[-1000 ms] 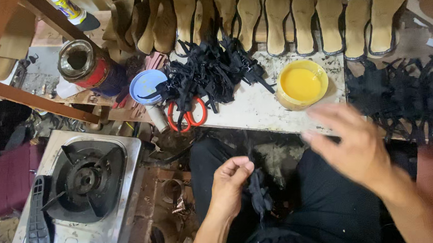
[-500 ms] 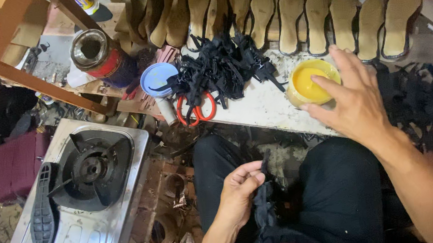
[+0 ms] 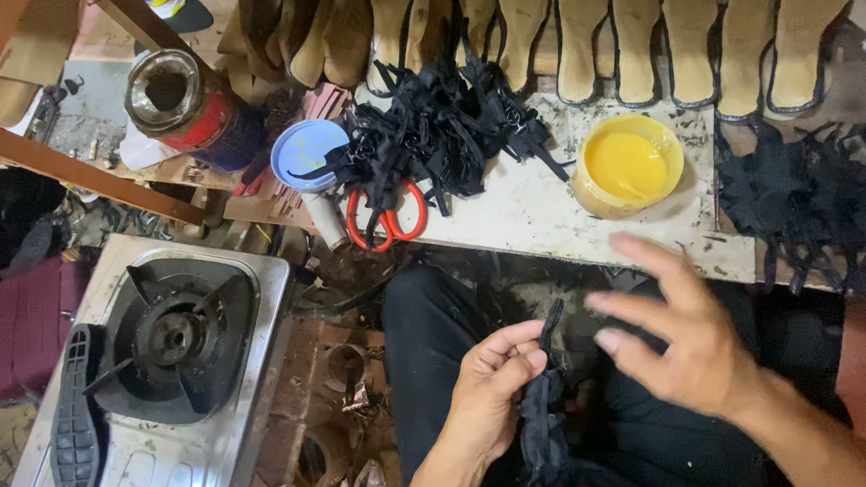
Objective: The person sits at a workbench and works on black fabric shoe straps one at a time, dipping and coating them in a yellow pot of glue and placing the coated straps in a pile on the bench. They continue handling straps from the pile throughout the episode.
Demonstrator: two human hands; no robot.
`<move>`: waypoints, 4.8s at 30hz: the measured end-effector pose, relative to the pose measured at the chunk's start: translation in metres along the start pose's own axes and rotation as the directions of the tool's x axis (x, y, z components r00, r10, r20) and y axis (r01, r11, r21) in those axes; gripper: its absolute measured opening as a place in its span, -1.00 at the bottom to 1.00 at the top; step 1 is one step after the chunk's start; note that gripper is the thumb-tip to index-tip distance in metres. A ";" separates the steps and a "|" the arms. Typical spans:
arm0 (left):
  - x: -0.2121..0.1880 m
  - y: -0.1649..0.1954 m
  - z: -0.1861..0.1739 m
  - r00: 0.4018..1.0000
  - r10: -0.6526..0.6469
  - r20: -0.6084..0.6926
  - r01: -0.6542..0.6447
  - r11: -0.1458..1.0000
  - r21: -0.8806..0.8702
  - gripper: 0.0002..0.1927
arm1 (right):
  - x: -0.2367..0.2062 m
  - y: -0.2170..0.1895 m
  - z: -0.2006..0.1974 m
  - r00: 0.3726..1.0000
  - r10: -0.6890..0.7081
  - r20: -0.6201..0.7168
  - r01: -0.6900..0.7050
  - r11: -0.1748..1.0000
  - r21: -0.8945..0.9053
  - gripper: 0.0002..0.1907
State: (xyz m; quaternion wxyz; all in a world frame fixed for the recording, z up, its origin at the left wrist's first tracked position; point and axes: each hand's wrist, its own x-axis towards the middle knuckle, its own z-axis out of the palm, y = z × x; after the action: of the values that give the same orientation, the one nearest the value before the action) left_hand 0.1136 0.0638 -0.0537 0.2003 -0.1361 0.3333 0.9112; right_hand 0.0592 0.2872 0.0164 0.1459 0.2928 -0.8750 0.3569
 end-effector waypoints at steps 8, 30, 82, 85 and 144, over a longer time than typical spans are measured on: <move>-0.006 -0.006 0.014 0.997 -0.012 0.078 0.016 0.998 -0.055 -0.64 | -0.028 -0.007 0.033 0.978 -0.202 -0.047 0.191 0.966 -0.173 -0.45; -0.017 -0.008 0.002 0.951 -0.034 0.307 0.060 0.995 -0.076 -0.41 | -0.021 -0.012 0.022 0.977 -0.147 -0.152 0.115 0.972 -0.205 -0.54; 0.027 0.019 -0.023 0.997 0.073 0.032 -0.079 0.930 0.359 -0.88 | 0.010 -0.016 0.009 0.986 -0.083 0.146 0.083 0.997 0.010 -0.63; 0.026 0.021 -0.017 0.997 0.063 0.048 -0.076 0.934 0.349 -0.90 | -0.007 -0.026 0.026 0.979 -0.129 0.155 0.124 0.991 0.046 -0.57; 0.007 -0.027 0.005 0.987 -0.122 0.107 0.048 0.847 0.529 -0.75 | -0.065 0.096 -0.139 0.730 0.517 -0.447 -0.402 0.853 0.332 -0.14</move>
State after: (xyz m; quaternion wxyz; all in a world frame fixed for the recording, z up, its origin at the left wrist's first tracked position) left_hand 0.1191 0.0873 -0.0675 0.2921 -0.0284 0.5482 0.7832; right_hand 0.0576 0.4677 0.0323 0.2515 -0.0281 -0.8034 0.5390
